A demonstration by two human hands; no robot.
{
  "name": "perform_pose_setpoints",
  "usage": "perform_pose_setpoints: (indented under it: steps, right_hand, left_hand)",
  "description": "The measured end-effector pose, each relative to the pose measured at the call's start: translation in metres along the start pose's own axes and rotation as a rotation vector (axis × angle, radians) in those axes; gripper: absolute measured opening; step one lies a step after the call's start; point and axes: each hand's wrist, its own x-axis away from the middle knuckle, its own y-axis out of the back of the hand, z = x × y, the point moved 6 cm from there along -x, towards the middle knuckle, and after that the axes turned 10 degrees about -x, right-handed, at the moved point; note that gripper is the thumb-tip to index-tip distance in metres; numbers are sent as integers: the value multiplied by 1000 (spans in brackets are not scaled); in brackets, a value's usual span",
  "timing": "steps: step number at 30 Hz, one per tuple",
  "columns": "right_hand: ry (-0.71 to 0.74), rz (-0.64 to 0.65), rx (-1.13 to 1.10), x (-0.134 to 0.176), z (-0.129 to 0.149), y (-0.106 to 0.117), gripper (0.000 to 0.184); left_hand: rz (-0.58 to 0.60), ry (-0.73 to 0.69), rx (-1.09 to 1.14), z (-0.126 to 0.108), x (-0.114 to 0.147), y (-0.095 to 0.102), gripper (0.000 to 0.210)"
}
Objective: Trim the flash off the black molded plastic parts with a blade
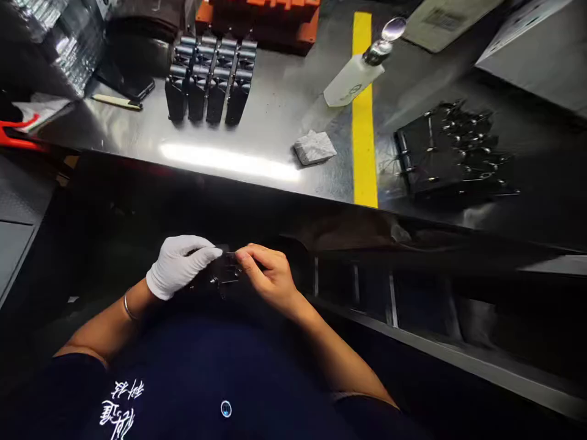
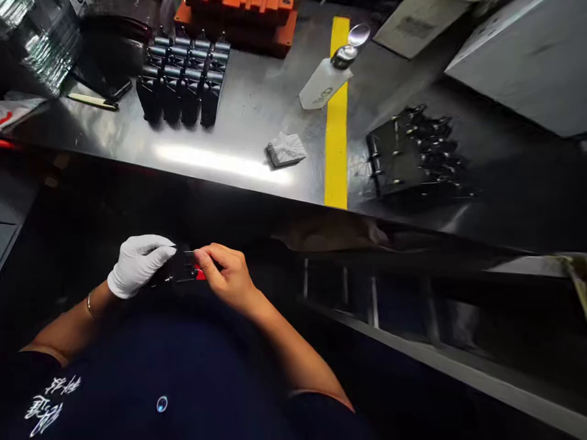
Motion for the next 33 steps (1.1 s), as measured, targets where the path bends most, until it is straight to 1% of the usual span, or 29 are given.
perform_pose_setpoints:
  steps: [5,8,12,15,18,21,22,23,24,26,27,29,33]
  right_hand:
    - [19,1,10,0,1,-1,21]
    - [62,27,28,0,2,1,19]
    - [150,121,36,-1,4,2,18]
    - [175,200,18,0,3,1,19]
    - [132,248,-31,1,0,1,21]
    - [43,336,-232,3,-3,-1,28]
    - [22,343,-301,3,-3,-1,30]
    - [14,323,-336,3,-3,0,32]
    - [22,277,-324,3,-2,2,32]
    - [70,166,-204,2,0,7,28]
    - [103,133,-131,2,2,8,25]
    - [164,115,-37,3,7,6,21]
    - [214,107,13,4,10,4,19]
  left_hand:
    - [20,54,11,2,-2,-1,25]
    - [27,132,67,5,-1,-3,25]
    - [66,264,97,12,2,-9,29]
    - [59,304,77,16,4,-10,31]
    - [50,313,80,15,6,-9,32]
    - [108,283,122,10,6,-12,32]
    - [118,270,138,9,5,-12,32]
    - [113,261,149,8,4,-12,32]
    - [97,259,154,8,3,-10,32]
    - [54,277,151,10,2,-7,32]
    - [40,293,149,12,2,-7,31]
    - [31,322,145,15,2,-7,31]
    - [46,337,133,19,3,-9,31]
